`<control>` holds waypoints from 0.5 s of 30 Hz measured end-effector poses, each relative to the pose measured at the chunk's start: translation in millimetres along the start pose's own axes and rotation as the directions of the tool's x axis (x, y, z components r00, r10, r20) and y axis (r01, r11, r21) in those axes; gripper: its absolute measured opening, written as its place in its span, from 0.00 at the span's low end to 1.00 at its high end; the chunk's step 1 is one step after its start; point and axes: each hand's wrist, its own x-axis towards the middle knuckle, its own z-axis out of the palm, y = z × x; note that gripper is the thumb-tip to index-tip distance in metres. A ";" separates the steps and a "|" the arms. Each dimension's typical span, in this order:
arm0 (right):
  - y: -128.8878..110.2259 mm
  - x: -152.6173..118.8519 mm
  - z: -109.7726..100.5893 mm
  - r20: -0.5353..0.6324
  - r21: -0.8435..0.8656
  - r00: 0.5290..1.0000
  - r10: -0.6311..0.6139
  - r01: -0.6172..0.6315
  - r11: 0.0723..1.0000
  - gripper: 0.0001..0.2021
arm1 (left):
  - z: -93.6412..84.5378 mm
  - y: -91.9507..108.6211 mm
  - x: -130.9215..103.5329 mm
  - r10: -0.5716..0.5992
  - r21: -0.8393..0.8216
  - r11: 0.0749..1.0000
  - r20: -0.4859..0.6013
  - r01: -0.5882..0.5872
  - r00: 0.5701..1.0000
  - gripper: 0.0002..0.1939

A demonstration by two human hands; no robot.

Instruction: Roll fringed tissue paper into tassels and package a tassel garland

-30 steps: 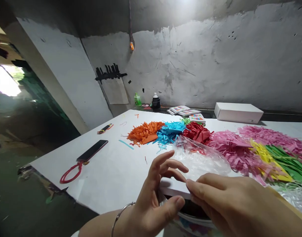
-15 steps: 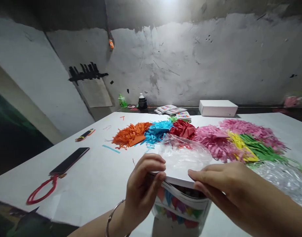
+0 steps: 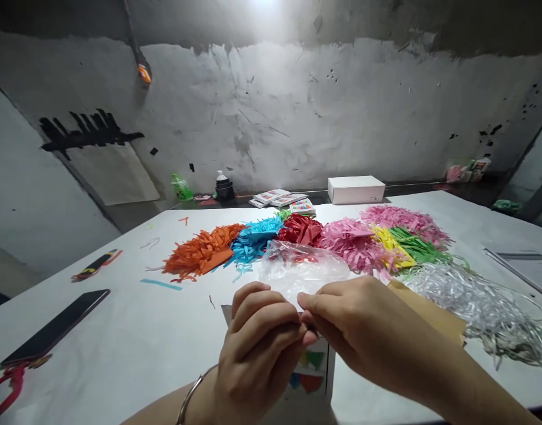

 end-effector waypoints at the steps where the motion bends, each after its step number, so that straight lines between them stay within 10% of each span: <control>1: -0.5 -0.8 -0.9 0.018 0.016 1.000 0.011 -0.012 1.000 0.11 | -0.6 0.9 0.5 0.008 -0.001 1.000 0.006 -0.008 1.000 0.07; 10: 7.1 -0.8 -23.0 0.270 0.144 0.963 0.022 -0.063 0.988 0.13 | -2.6 3.0 0.8 0.005 -0.059 0.998 0.028 -0.003 1.000 0.06; 15: 6.0 -3.9 -16.0 0.113 0.092 0.994 0.010 -0.020 0.996 0.10 | -1.7 1.4 0.6 0.034 -0.063 0.997 0.024 -0.033 0.999 0.05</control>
